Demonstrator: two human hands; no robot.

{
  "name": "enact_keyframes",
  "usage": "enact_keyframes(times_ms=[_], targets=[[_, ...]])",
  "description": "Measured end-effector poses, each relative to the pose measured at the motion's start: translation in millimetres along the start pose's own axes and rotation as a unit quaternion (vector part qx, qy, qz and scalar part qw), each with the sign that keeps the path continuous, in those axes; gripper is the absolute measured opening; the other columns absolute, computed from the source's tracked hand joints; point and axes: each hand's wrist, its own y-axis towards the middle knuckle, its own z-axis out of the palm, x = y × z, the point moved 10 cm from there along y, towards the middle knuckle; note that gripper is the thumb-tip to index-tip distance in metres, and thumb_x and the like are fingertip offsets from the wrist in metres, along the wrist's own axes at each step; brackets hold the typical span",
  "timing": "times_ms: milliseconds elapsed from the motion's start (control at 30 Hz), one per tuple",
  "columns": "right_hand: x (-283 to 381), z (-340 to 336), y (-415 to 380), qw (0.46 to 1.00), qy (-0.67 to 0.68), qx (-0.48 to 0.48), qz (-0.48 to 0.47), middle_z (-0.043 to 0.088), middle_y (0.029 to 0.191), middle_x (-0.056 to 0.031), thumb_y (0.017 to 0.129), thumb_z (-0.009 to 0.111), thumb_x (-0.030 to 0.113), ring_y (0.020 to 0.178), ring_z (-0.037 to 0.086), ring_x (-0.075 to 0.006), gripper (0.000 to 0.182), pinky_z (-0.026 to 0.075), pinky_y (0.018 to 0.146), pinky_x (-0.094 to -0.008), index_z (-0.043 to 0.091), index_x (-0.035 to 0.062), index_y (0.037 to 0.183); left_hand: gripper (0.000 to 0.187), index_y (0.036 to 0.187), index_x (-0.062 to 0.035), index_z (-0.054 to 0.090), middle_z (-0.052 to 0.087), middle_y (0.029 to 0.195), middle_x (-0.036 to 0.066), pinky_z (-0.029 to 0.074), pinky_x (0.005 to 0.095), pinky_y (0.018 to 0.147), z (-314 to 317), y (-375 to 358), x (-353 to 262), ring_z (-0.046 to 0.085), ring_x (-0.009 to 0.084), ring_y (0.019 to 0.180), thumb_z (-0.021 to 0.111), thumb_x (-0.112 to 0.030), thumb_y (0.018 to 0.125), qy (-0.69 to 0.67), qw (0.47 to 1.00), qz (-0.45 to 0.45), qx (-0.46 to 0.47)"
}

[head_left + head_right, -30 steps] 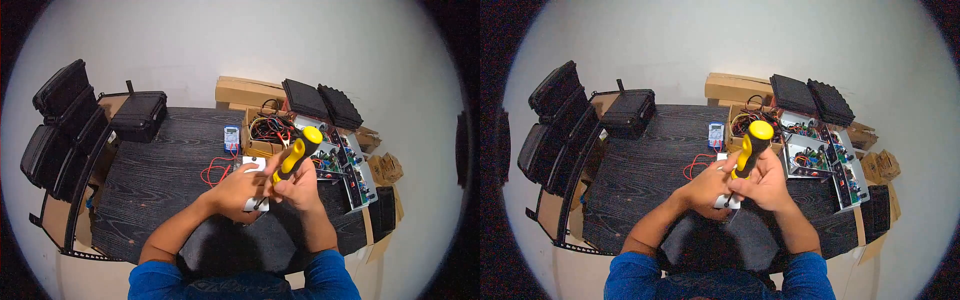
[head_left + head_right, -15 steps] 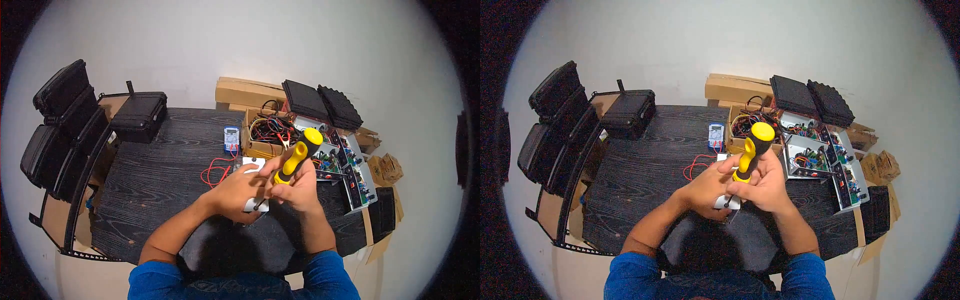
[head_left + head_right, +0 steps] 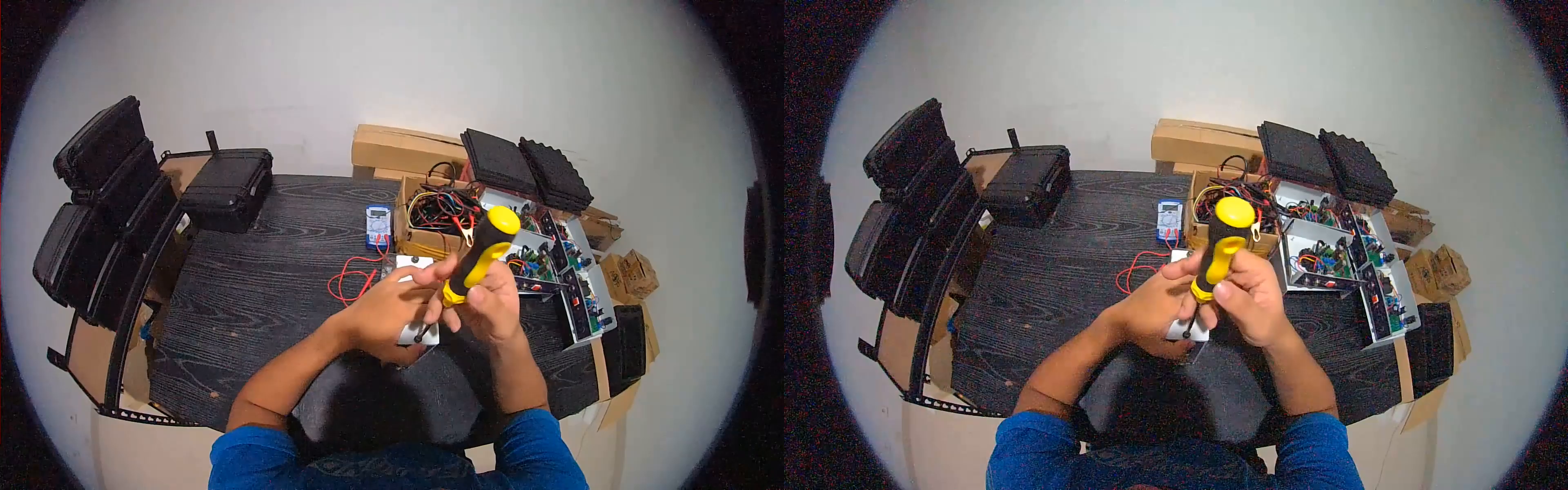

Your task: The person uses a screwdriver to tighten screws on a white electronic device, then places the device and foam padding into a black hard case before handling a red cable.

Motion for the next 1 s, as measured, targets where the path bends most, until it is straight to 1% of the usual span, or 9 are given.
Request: enact_keyframes(times_ms=[33, 100, 133, 267, 400, 633, 700, 833, 1000], targets=[[-3.5, -6.2, -2.0, 1.0, -0.01, 0.018, 0.015, 0.069, 0.127, -0.0265, 0.088, 0.085, 0.009, 0.085, 0.077, -0.0245, 0.065, 0.062, 0.072, -0.0329, 0.046, -0.0028, 0.138, 0.052, 0.116, -0.0145, 0.07, 0.061, 0.13, 0.011, 0.034, 0.0551, 0.118, -1.3, -0.7, -0.8, 0.052, 0.0321, 0.138, 0.081, -0.032, 0.068, 0.001, 1.0, 0.007, -0.015], [-1.0, -8.4, -3.2, 0.999, -0.054, 0.008, 0.0, 0.069, 0.127, -0.0265, 0.085, 0.087, 0.007, 0.087, 0.077, -0.0254, 0.063, 0.062, 0.073, -0.0332, 0.049, -0.0038, 0.135, 0.052, 0.116, -0.0153, 0.069, 0.062, 0.128, 0.01, 0.033, 0.0555, 0.118, -2.2, -2.0, -2.3, 0.054, 0.0322, 0.135, 0.082, -0.032, 0.069, 0.002, 0.999, 0.021, -0.043], [6.0, -0.5, -1.9, 0.996, -0.087, -0.019, -0.029, 0.071, 0.123, -0.0264, 0.083, 0.09, 0.013, 0.083, 0.078, -0.0271, 0.06, 0.06, 0.064, -0.0303, 0.055, -0.0052, 0.129, 0.052, 0.116, -0.0156, 0.069, 0.063, 0.128, 0.009, 0.033, 0.0556, 0.118, -0.8, -1.2, 0.1, 0.055, 0.0321, 0.134, 0.082, -0.032, 0.069, 0.005, 0.999, 0.01, -0.035], [12.9, 6.0, 2.5, 0.99, -0.108, -0.027, -0.09, 0.072, 0.118, -0.0256, 0.081, 0.093, 0.021, 0.081, 0.078, -0.0281, 0.058, 0.057, 0.055, -0.0288, 0.062, -0.0075, 0.122, 0.052, 0.118, -0.0162, 0.068, 0.063, 0.127, 0.009, 0.034, 0.0566, 0.119, -2.0, 0.0, 1.9, 0.057, 0.0326, 0.131, 0.082, -0.032, 0.071, 0.001, 0.999, -0.01, -0.035], [5.2, 2.1, 1.7, 1.0, 0.01, -0.016, -0.006, 0.072, 0.117, -0.0248, 0.086, 0.089, 0.023, 0.078, 0.077, -0.0264, 0.053, 0.055, 0.053, -0.0291, 0.062, -0.0064, 0.121, 0.051, 0.119, -0.0158, 0.068, 0.063, 0.129, 0.008, 0.032, 0.0589, 0.119, 1.1, -6.5, 3.9, 0.056, 0.0329, 0.133, 0.082, -0.033, 0.073, -0.015, 0.999, 0.014, -0.028], [21.7, 8.7, 6.4, 0.982, -0.147, -0.038, -0.114, 0.072, 0.108, -0.021, 0.088, 0.088, 0.027, 0.072, 0.075, -0.0245, 0.055, 0.055, 0.052, -0.0295, 0.054, -0.0011, 0.121, 0.049, 0.118, -0.0143, 0.067, 0.064, 0.127, 0.007, 0.031, 0.0599, 0.12, 1.8, -1.1, 5.6, 0.054, 0.032, 0.136, 0.078, -0.033, 0.074, -0.006, 1.0, -0.02, -0.007], [33.7, 5.6, 12.4, 0.98, -0.115, -0.027, -0.162, 0.071, 0.106, -0.0198, 0.091, 0.086, 0.031, 0.068, 0.073, -0.0223, 0.056, 0.052, 0.046, -0.0255, 0.041, 0.0095, 0.115, 0.05, 0.118, -0.0137, 0.067, 0.064, 0.128, 0.008, 0.031, 0.0599, 0.12, 0.5, -1.0, 0.6, 0.054, 0.0319, 0.137, 0.077, -0.033, 0.074, -0.005, 1.0, -0.022, 0.019], [56.5, -24.6, 27.2, 0.951, -0.154, -0.123, -0.24, 0.07, 0.108, -0.016, 0.104, 0.071, 0.022, 0.078, 0.074, -0.0184, 0.039, 0.048, 0.048, -0.0209, 0.044, 0.0089, 0.129, 0.044, 0.121, -0.0126, 0.067, 0.064, 0.132, 0.008, 0.032, 0.0598, 0.118, 2.0, -1.5, -2.2, 0.055, 0.0312, 0.138, 0.067, -0.033, 0.082, 0.019, 1.0, 0.009, 0.018], [49.6, -47.2, 57.2, 0.945, -0.201, -0.15, -0.212, 0.072, 0.108, -0.0111, 0.105, 0.069, 0.014, 0.078, 0.072, -0.0137, 0.031, 0.049, 0.055, -0.0212, 0.046, 0.0075, 0.124, 0.046, 0.125, -0.0111, 0.067, 0.066, 0.134, 0.011, 0.029, 0.0618, 0.12, 4.5, -3.8, 2.7, 0.052, 0.0341, 0.142, 0.054, -0.043, 0.095, 0.011, 1.0, 0.018, 0.007]])
